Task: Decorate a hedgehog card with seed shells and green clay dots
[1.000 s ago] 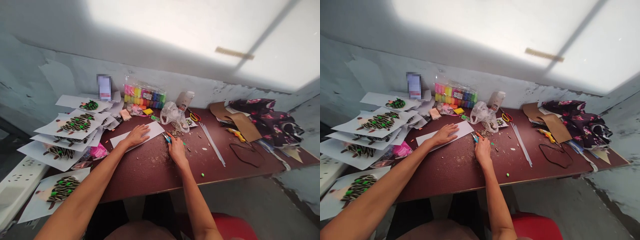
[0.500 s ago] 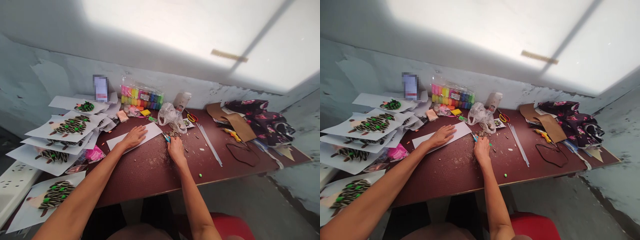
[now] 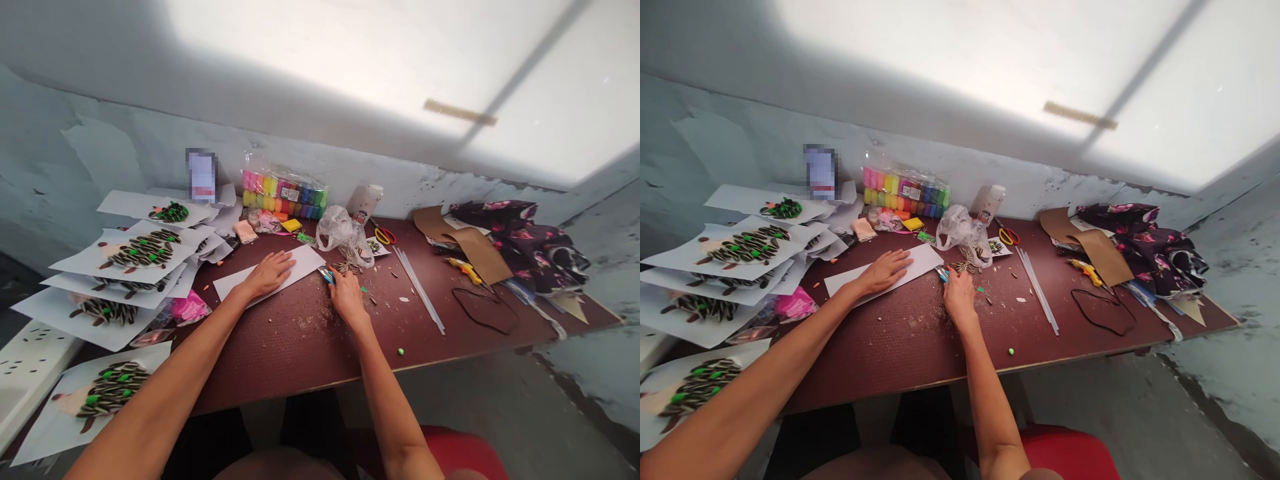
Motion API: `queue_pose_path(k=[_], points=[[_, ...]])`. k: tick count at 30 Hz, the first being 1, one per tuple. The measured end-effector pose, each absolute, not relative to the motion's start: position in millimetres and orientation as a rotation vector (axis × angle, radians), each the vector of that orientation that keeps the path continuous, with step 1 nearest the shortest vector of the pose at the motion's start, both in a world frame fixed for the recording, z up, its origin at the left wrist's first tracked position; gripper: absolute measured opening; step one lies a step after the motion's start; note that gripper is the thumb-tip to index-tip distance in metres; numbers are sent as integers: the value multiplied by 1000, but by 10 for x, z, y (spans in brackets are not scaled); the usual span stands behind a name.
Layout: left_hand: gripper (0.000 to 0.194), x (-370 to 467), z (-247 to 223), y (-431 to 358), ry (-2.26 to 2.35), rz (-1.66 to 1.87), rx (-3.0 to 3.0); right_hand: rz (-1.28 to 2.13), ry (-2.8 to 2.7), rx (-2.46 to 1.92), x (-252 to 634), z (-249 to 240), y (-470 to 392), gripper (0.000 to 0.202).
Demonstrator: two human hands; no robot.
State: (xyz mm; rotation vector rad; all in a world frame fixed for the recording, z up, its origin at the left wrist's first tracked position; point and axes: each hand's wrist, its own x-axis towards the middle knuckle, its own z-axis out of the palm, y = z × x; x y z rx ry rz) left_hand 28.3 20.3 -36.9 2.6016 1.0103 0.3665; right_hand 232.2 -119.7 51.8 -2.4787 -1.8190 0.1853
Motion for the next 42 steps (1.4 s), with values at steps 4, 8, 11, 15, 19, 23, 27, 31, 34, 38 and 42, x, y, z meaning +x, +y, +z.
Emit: queue_pose_path(k=[4,8,11,15,19,23,27,31,34,38,42], points=[[51,283,-356,201,1002,373,2600,247,-1977,-2360,2293,491,-1202,35],[51,287,-358,198,1012,371,2595,281,-2082,-2263,2224,479,-1221,33],[50,291,-373,204,1006,402,2586,294,-2143,-2214,2167,482,-1225,34],[49,292,-397,223,989,433,2555,313,-2186,-2176,2133,486,-1216,35],[49,288,-403,231,983,440,2539,314,-2191,-2168,2141,478,-1207,34],[49,286,-383,220,1000,403,2540,311,-2175,-2170,2157,473,-1198,35],[48,285,-362,209,997,384,2549,315,-2200,-2159,2185,486,-1179,35],[46,280,-364,222,989,402,2535,332,-2225,-2141,2217,500,-1158,34],[45,268,-380,252,971,452,2496,335,-2204,-2127,2221,501,-1151,36],[43,250,-415,285,957,519,2476,357,-2197,-2132,2211,504,-1158,37],[40,239,-438,277,935,556,2470,366,-2201,-2126,2238,517,-1149,36]])
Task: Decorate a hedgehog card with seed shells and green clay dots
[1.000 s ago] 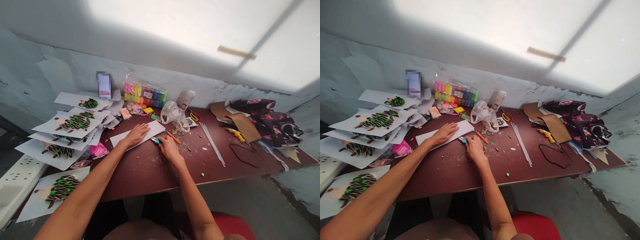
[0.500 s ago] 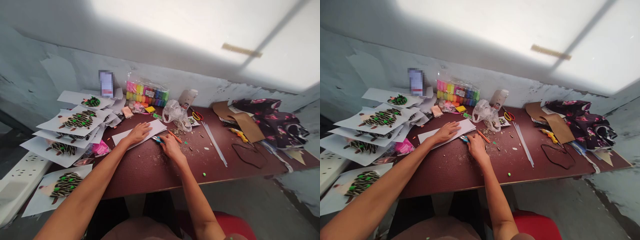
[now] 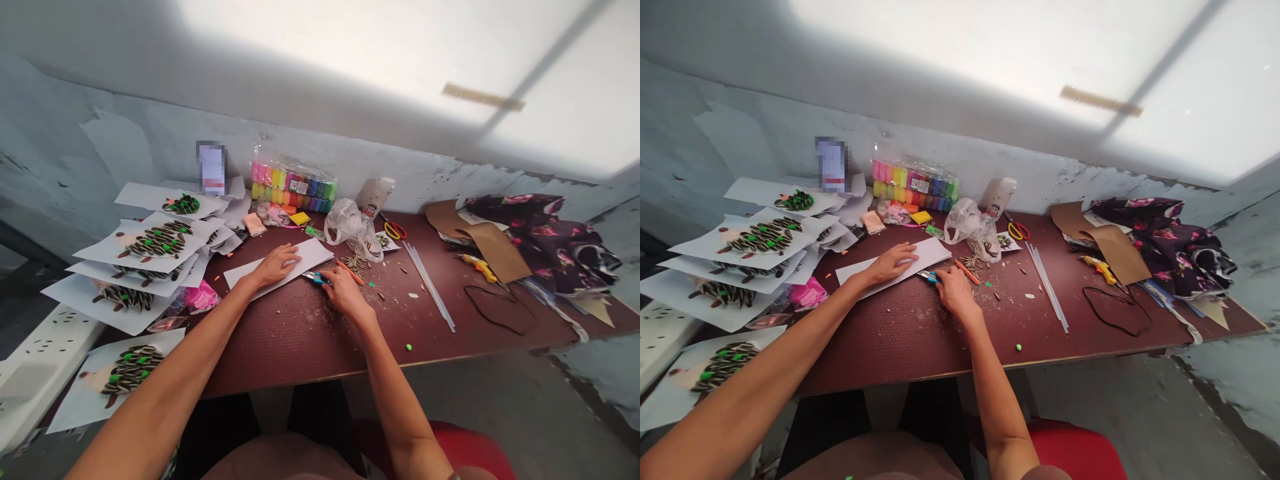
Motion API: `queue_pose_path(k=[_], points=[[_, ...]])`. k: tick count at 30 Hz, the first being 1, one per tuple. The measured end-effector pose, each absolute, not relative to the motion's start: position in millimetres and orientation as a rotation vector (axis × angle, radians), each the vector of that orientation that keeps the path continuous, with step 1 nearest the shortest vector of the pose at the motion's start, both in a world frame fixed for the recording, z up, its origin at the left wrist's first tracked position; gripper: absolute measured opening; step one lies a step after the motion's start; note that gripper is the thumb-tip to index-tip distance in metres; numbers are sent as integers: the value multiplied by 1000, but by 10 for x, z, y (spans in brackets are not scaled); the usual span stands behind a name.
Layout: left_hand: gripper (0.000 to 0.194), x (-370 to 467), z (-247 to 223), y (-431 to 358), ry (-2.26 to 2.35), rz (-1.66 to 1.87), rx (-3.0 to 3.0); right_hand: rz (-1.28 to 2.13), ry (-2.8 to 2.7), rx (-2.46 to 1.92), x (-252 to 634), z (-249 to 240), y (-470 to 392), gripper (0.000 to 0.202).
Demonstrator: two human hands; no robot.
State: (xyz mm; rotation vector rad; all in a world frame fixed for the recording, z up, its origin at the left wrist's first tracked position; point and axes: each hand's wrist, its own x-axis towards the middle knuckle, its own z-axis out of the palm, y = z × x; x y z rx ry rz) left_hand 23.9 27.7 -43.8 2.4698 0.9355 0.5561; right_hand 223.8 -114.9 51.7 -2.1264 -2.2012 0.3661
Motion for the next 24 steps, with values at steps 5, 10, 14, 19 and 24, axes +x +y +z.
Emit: queue_pose_path(k=[5,10,14,19,24], points=[[40,235,-420,249,918,557,2472,324,-2266,-2103,2329,537,-1050,37],[41,234,-407,246,921,537,2494,342,-2356,-2064,2396,569,-919,40],[40,234,-411,244,927,536,2490,332,-2429,-2002,2399,595,-852,39],[41,230,-388,238,915,530,2495,389,-2473,-1902,2396,604,-802,39],[41,226,-371,230,912,519,2491,385,-2513,-1916,2391,616,-793,39]])
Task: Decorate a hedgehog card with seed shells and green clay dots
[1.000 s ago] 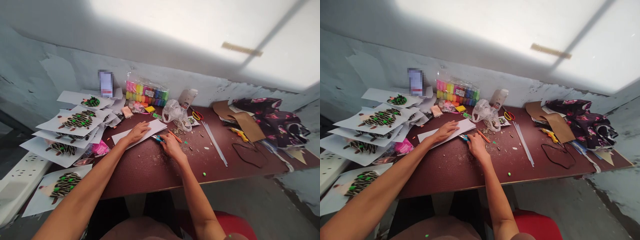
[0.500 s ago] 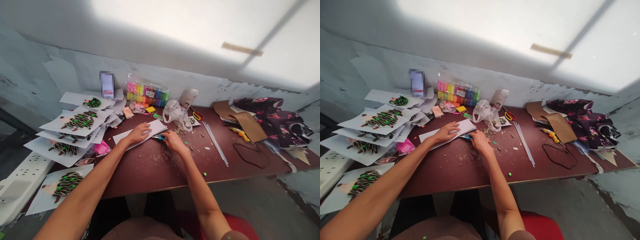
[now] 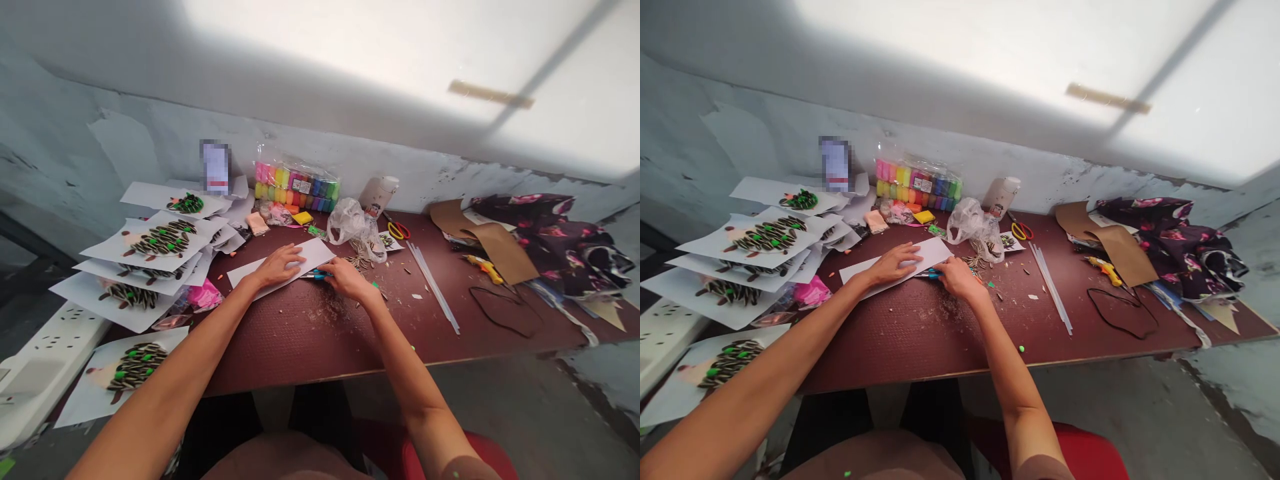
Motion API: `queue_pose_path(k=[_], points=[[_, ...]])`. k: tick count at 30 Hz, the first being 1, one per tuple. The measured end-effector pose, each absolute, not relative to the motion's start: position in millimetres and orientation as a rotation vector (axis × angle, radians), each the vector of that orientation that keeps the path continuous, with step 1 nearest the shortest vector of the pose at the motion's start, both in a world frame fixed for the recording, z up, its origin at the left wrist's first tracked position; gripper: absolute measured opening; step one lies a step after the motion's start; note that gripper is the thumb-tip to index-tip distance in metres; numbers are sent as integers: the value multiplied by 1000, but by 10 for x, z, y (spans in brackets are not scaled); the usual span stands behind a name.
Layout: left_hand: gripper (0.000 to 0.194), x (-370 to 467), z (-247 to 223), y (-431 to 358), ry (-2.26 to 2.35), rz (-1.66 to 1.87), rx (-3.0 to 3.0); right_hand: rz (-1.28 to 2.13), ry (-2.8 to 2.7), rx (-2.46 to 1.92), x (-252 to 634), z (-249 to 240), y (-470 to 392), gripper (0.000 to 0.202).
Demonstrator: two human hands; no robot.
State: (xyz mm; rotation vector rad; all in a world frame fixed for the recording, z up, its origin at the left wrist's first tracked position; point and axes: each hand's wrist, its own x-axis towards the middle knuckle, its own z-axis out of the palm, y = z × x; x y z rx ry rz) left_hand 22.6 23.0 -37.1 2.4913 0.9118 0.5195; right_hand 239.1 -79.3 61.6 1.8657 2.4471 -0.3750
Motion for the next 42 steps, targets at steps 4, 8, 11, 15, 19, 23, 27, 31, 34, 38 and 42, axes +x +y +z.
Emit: queue_pose_path(k=[4,8,11,15,19,23,27,31,34,38,42], points=[[40,225,-385,238,911,529,2474,-388,2434,1903,2368,629,-837,39],[39,218,-390,270,890,517,2465,-399,2419,1964,2346,606,-898,39],[41,220,-374,266,889,510,2456,-381,2429,1986,2340,574,-928,38],[50,240,-331,206,944,572,2394,-345,2450,1971,2336,567,-944,36],[57,260,-297,159,973,607,2322,-321,2439,1966,2321,590,-948,35],[60,265,-288,158,982,623,2288,-286,2438,1949,2301,616,-957,35],[61,253,-293,174,962,614,2300,-284,2409,1936,2280,649,-980,34],[54,243,-309,197,947,609,2315,-283,2383,1927,2271,641,-994,33],[51,242,-322,215,936,610,2328,-285,2367,1928,2278,612,-1000,31],[48,235,-322,227,920,603,2337,-299,2378,1950,2315,615,-1023,32],[48,221,-306,225,915,591,2343,-282,2366,2021,2375,682,-1039,33]])
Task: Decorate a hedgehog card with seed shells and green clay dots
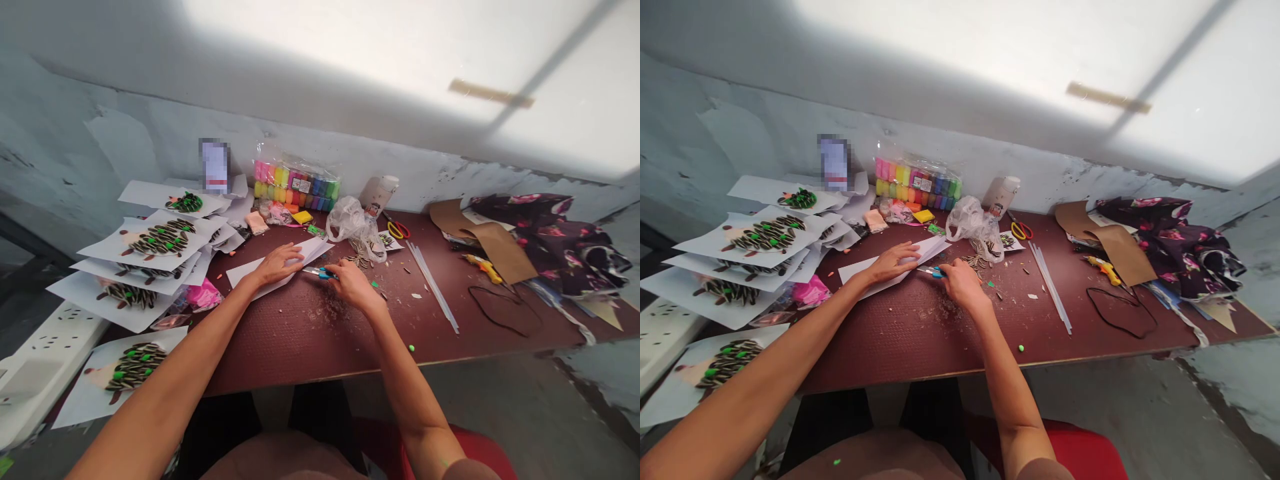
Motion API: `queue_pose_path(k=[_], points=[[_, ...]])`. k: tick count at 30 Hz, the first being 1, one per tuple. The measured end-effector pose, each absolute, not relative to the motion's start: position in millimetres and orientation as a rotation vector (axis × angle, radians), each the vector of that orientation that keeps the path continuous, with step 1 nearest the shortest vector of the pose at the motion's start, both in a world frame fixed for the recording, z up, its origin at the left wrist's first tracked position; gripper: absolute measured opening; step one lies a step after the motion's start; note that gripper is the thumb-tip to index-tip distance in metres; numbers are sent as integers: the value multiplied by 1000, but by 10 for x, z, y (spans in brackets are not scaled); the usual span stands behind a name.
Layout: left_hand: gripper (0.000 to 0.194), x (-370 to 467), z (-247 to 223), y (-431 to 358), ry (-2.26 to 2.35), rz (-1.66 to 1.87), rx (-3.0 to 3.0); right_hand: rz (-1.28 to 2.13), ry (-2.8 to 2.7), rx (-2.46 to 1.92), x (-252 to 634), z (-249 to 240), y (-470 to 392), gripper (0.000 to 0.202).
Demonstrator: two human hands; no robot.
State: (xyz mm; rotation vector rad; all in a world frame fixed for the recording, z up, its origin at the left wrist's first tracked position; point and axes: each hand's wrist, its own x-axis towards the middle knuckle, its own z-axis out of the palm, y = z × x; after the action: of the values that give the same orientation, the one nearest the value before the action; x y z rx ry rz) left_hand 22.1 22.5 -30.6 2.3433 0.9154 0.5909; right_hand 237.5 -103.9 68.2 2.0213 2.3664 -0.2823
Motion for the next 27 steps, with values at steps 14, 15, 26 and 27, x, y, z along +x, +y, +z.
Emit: queue_pose_path(k=[14,15,26,27], points=[[52,229,-373,235,914,615,2358,-114,2219,1950,2235,892,-856,28],[53,230,-374,235,915,613,2358,-104,2233,1922,2231,895,-827,28],[43,237,-419,257,910,595,2410,-239,2381,1691,2400,802,-546,41],[43,236,-417,257,905,588,2415,-262,2395,1683,2420,773,-540,42]])
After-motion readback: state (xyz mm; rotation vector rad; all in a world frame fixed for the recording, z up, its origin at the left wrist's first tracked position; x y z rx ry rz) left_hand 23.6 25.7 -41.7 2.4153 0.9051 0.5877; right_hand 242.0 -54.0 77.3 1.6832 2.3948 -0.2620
